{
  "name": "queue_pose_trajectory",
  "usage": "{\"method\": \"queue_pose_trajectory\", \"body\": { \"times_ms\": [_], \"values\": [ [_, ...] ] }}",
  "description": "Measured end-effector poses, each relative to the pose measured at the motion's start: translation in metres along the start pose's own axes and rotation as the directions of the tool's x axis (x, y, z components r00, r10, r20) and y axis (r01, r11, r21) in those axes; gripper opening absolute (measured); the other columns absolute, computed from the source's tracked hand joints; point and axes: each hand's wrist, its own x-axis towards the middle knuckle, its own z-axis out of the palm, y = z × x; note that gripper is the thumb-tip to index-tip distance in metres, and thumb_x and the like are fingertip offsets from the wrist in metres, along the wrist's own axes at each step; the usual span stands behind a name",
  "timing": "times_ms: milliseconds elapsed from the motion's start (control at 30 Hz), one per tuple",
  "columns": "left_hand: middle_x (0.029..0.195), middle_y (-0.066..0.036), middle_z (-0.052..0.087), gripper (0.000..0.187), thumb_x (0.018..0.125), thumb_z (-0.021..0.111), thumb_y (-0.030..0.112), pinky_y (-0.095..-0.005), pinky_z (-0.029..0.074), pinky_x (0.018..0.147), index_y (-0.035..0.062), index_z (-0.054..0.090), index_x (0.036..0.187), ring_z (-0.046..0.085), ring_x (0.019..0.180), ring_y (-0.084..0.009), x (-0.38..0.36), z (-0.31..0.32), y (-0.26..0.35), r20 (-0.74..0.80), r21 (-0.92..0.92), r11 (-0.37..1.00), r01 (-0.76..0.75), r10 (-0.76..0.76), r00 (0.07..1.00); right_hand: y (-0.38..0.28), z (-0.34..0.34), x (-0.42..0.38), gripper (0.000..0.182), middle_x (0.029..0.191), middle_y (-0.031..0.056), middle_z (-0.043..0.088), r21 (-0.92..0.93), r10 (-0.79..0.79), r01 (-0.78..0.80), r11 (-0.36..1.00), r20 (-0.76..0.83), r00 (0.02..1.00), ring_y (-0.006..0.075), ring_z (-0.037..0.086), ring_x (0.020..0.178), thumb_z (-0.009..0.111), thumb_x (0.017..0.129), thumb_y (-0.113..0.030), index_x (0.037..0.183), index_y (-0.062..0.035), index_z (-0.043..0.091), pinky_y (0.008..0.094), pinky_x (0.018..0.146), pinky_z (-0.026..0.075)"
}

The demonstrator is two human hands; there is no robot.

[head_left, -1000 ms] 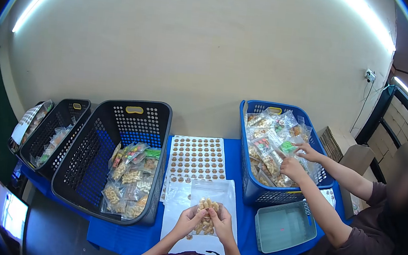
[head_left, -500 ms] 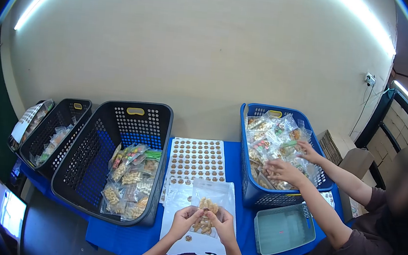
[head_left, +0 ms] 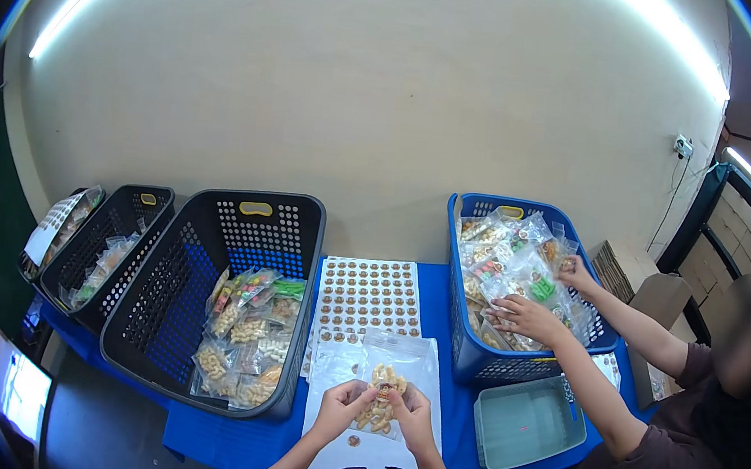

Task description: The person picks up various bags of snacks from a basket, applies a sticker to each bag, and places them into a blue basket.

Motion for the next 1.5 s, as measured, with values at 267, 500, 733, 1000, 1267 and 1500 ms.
{"method": "queue_pose_trajectory", "body": {
  "times_ms": [267, 500, 733, 1000, 1267, 1500],
  "values": [
    [0.063, 0.006, 0.050, 0.018, 0.079, 0.062, 0.016, -0.0152, 0.033, 0.046, -0.0004, 0.059, 0.085, 0.042, 0.055, 0.0003, -0.003, 0.014, 0.001, -0.054, -0.043, 0.999, -0.013, 0.011, 0.998, -0.009, 0.003, -0.002, 0.019, 0.084, 0.0057, 0.058, 0.028, -0.004, 0.005, 1.000, -0.039, 0.999, 0.0088, 0.054, 0.075, 0.055, 0.084, -0.012, 0.095, 0.0028, 0.053, 0.0211, 0.065, 0.044],
    [0.058, 0.007, 0.047, 0.019, 0.078, 0.063, 0.018, -0.0146, 0.028, 0.043, -0.0007, 0.059, 0.082, 0.038, 0.050, 0.0017, 0.001, 0.013, -0.008, -0.138, 0.001, 0.999, -0.043, 0.043, 0.990, -0.010, -0.001, -0.002, 0.022, 0.081, 0.0044, 0.058, -0.080, 0.056, -0.057, 0.995, -0.011, 0.998, 0.0071, 0.054, 0.066, 0.060, 0.080, -0.012, 0.094, 0.0017, 0.052, 0.0192, 0.055, 0.043],
    [0.055, 0.006, 0.047, 0.019, 0.079, 0.062, 0.020, -0.0152, 0.029, 0.044, 0.0007, 0.061, 0.077, 0.039, 0.052, 0.0007, 0.011, 0.001, -0.011, -0.143, 0.064, 0.995, -0.079, 0.087, 0.986, 0.006, -0.007, 0.001, 0.016, 0.075, 0.0016, 0.057, -0.109, 0.069, -0.066, 0.992, 0.024, 0.997, 0.0055, 0.053, 0.066, 0.058, 0.081, -0.012, 0.089, 0.0007, 0.053, 0.0195, 0.054, 0.042],
    [0.071, -0.001, 0.058, 0.023, 0.086, 0.051, 0.020, -0.0195, 0.039, 0.054, -0.0004, 0.061, 0.080, 0.049, 0.060, -0.0039, 0.019, 0.005, 0.004, -0.193, 0.075, 0.987, -0.139, 0.151, 0.969, 0.000, -0.011, 0.000, 0.018, 0.080, 0.0036, 0.058, -0.121, 0.132, -0.119, 0.985, 0.106, 0.986, 0.0074, 0.053, 0.068, 0.058, 0.082, -0.015, 0.088, 0.0014, 0.057, 0.0202, 0.061, 0.042],
    [0.073, -0.009, 0.056, 0.017, 0.084, 0.049, 0.017, -0.0300, 0.043, 0.064, 0.0043, 0.061, 0.083, 0.055, 0.067, -0.0236, 0.028, -0.016, -0.004, 0.121, 0.533, 0.781, -0.326, 0.311, 0.943, 0.011, -0.036, 0.005, 0.035, 0.084, 0.0075, 0.060, -0.346, 0.048, -0.017, 0.938, 0.082, 0.995, 0.0142, 0.057, 0.074, 0.067, 0.074, -0.026, 0.095, -0.0003, 0.058, 0.0256, 0.065, 0.045],
    [0.080, -0.008, 0.058, 0.021, 0.083, 0.050, 0.025, -0.0328, 0.045, 0.062, 0.0072, 0.062, 0.083, 0.058, 0.071, -0.0255, 0.022, 0.005, -0.017, 0.309, 0.632, 0.701, -0.329, 0.160, 0.937, -0.004, -0.041, 0.006, 0.021, 0.058, 0.0027, 0.049, -0.676, -0.124, 0.181, 0.715, 0.132, 0.984, 0.0071, 0.036, 0.049, 0.066, 0.074, -0.020, 0.079, -0.0002, 0.060, 0.0230, 0.044, 0.031]
  ]
}}
